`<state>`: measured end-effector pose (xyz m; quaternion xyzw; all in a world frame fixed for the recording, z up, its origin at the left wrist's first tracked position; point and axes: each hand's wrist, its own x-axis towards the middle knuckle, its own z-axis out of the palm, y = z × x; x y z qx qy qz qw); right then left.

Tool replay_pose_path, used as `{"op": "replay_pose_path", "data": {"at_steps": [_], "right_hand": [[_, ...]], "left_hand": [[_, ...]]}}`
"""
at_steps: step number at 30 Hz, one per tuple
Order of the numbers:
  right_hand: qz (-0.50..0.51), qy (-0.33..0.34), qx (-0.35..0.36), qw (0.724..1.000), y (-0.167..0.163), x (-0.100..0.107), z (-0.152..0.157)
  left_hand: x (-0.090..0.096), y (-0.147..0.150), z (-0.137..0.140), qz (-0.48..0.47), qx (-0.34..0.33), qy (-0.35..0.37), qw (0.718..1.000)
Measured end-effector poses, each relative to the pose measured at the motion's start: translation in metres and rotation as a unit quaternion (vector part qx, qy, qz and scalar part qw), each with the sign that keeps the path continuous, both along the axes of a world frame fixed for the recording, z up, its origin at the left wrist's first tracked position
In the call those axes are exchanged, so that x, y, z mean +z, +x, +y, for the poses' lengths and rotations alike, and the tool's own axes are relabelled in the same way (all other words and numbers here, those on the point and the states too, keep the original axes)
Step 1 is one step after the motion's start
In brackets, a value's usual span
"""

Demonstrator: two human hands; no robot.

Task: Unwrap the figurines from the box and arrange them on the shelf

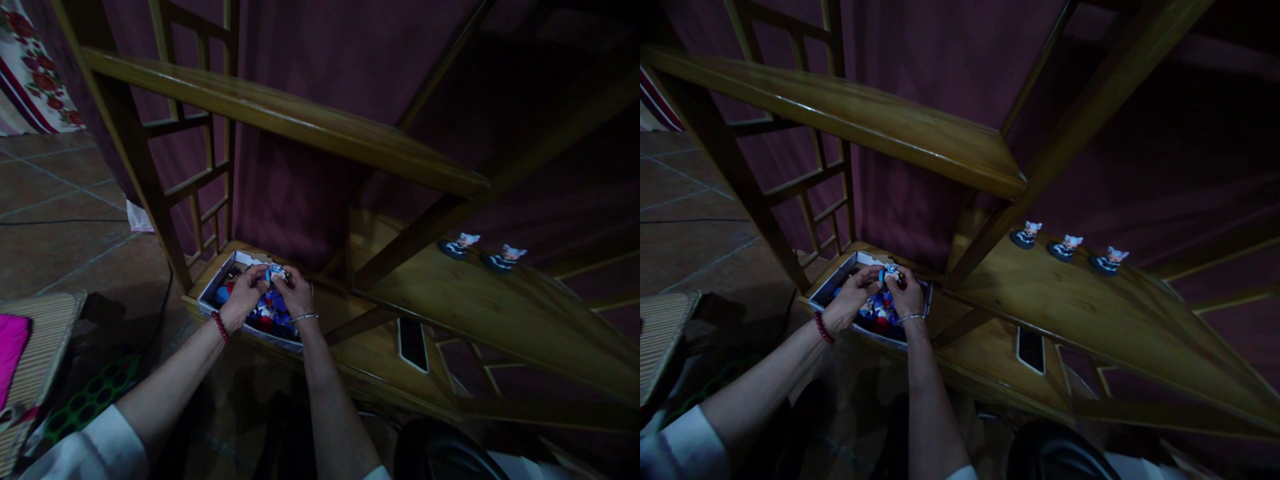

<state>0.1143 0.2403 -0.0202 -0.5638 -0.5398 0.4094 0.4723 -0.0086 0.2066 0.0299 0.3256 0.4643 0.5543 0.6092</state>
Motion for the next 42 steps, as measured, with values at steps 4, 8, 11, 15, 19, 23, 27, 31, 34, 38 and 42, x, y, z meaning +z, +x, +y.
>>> {"op": "replay_pose_path", "data": {"at_steps": [4, 8, 11, 15, 19, 23, 27, 31, 34, 38, 42], "right_hand": [[-0.022, 0.033, 0.014, 0.999, 0.001, 0.003, -0.001], [-0.034, 0.049, 0.03, 0.998, 0.002, 0.005, -0.002], [-0.042, 0.061, 0.029, 0.997, 0.002, 0.006, -0.003], [-0.062, 0.071, 0.034, 0.995, 0.002, 0.009, -0.005], [-0.084, 0.081, 0.05, 0.992, 0.004, 0.016, -0.007], [-0.101, 0.095, 0.083, 0.987, 0.007, 0.026, -0.009], [-0.125, 0.117, 0.113, 0.979, 0.009, 0.034, -0.012], [-0.132, 0.129, 0.128, 0.975, 0.01, 0.036, -0.013], [-0.117, 0.127, 0.132, 0.976, 0.011, 0.034, -0.012], [-0.101, 0.104, 0.096, 0.985, 0.01, 0.027, -0.01], [-0.094, 0.078, 0.084, 0.989, 0.009, 0.022, -0.009]], "left_hand": [[-0.007, -0.001, 0.004, 0.008, -0.003, 0.016, 1.0], [-0.01, -0.002, 0.004, -0.008, -0.018, 0.005, 1.0], [-0.009, -0.001, 0.003, -0.025, -0.005, -0.007, 1.0], [-0.009, 0.001, 0.003, -0.06, 0.006, -0.012, 0.998], [-0.009, 0.001, 0.004, -0.098, 0.002, -0.039, 0.994], [-0.007, -0.001, 0.004, -0.113, -0.01, -0.044, 0.993], [-0.006, -0.003, 0.003, -0.139, -0.036, -0.049, 0.988], [-0.006, -0.004, 0.003, -0.167, -0.044, -0.064, 0.983], [-0.006, -0.005, 0.004, -0.17, -0.045, -0.078, 0.981], [-0.006, -0.004, 0.004, -0.172, -0.04, -0.105, 0.979], [-0.005, -0.001, 0.004, -0.181, -0.035, -0.124, 0.975]]}}
